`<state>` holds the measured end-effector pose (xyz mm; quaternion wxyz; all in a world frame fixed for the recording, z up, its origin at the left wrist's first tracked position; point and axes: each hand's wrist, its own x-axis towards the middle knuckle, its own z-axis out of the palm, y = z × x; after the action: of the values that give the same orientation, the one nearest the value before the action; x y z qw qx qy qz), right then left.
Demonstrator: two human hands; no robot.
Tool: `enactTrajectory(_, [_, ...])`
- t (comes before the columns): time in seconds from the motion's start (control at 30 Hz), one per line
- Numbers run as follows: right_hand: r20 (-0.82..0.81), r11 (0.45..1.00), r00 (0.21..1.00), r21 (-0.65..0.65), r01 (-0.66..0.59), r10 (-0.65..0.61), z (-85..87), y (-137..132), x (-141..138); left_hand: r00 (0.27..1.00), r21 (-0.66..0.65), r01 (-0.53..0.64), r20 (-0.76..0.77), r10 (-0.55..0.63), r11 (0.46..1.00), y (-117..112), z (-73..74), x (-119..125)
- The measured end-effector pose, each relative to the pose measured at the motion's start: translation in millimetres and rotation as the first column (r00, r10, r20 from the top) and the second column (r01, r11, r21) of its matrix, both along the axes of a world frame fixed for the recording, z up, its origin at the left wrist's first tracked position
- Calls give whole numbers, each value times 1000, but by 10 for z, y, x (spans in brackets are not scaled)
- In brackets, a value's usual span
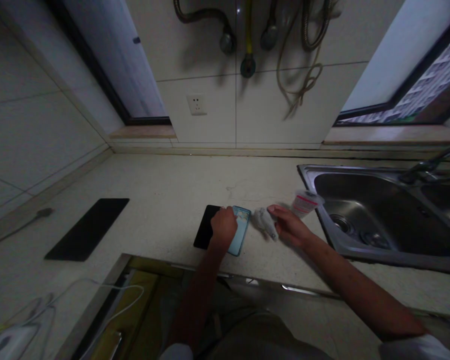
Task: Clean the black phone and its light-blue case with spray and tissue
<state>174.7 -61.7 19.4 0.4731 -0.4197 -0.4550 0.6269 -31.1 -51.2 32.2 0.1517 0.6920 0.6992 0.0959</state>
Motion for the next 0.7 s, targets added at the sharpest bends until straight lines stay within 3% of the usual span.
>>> enactTrajectory(0.1, [-100, 993, 995, -122, -4, -8, 37, -6, 0, 997, -18, -17, 68, 19, 1000, 56, -3, -28])
enactTrajectory(0.2, [-119, 989, 992, -145, 11, -29, 67, -16, -4, 976, 22, -22, 219, 17, 1000, 81, -35, -59])
enactTrajectory(0.47, [-141, 982, 989, -186, 8, -35, 66, -44, -17, 769, 145, -94, 639, -20, 985, 61, -141, -50])
enactTrajectory(0.53, [-149, 984, 989, -180, -16, -11, 65, -46, -16, 636, 111, -157, 772, 15, 981, 48, -173, -22])
enactTrajectory(0.63, [-188, 983, 982, -183, -21, -14, 66, -39, -9, 307, -64, -204, 943, 126, 977, 9, -246, 44])
enactTrajectory(0.7, [-211, 983, 977, -183, -3, -36, 66, -32, -2, 112, -199, -189, 968, 223, 962, -24, -292, 96])
